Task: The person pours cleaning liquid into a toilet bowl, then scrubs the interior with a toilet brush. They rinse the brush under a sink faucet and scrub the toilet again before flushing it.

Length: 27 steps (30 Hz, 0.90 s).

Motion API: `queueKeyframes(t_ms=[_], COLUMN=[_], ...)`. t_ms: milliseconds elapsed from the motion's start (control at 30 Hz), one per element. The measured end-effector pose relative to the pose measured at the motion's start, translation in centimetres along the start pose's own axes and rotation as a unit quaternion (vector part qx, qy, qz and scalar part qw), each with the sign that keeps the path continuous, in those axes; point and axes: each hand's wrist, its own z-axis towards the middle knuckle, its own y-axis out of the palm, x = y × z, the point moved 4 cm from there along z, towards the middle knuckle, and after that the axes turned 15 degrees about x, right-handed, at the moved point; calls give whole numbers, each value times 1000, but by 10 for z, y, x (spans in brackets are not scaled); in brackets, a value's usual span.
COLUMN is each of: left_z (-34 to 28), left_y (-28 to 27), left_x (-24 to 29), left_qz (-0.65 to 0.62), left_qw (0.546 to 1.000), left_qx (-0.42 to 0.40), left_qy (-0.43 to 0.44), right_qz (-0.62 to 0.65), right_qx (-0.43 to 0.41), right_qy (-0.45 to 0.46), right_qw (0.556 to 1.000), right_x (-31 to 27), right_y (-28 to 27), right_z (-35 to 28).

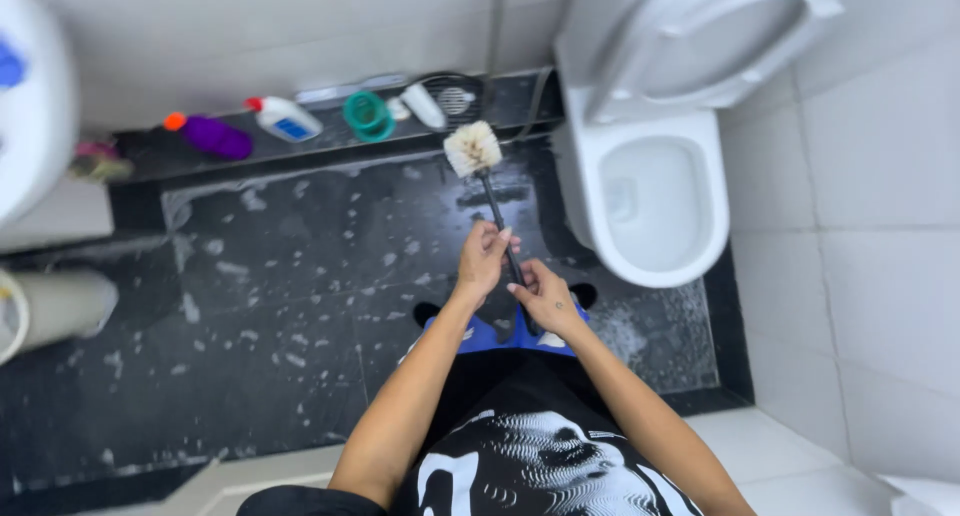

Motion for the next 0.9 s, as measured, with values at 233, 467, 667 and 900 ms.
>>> queueKeyframes(t_ms=[233,467,667,900], left_z=[-14,-55,-65,-36], left_y=[-161,-252,-308,-372], left_x=[54,109,122,148], left_qz=[-44,-38,-87,-146], left_qw=[974,935,913,867], left_qx=[118,251,305,386], left_qy=[190,248,255,281], right_qz=[62,-5,95,71], right_qx=[-157,-249,-354,-401], right_qy=[-30,-56,-94,-165], right_qw=[985,967,926,898], right_x=[-62,-109,-177,-229], right_y=[138,221,283,352], right_z=[-24,-19,-35,-20])
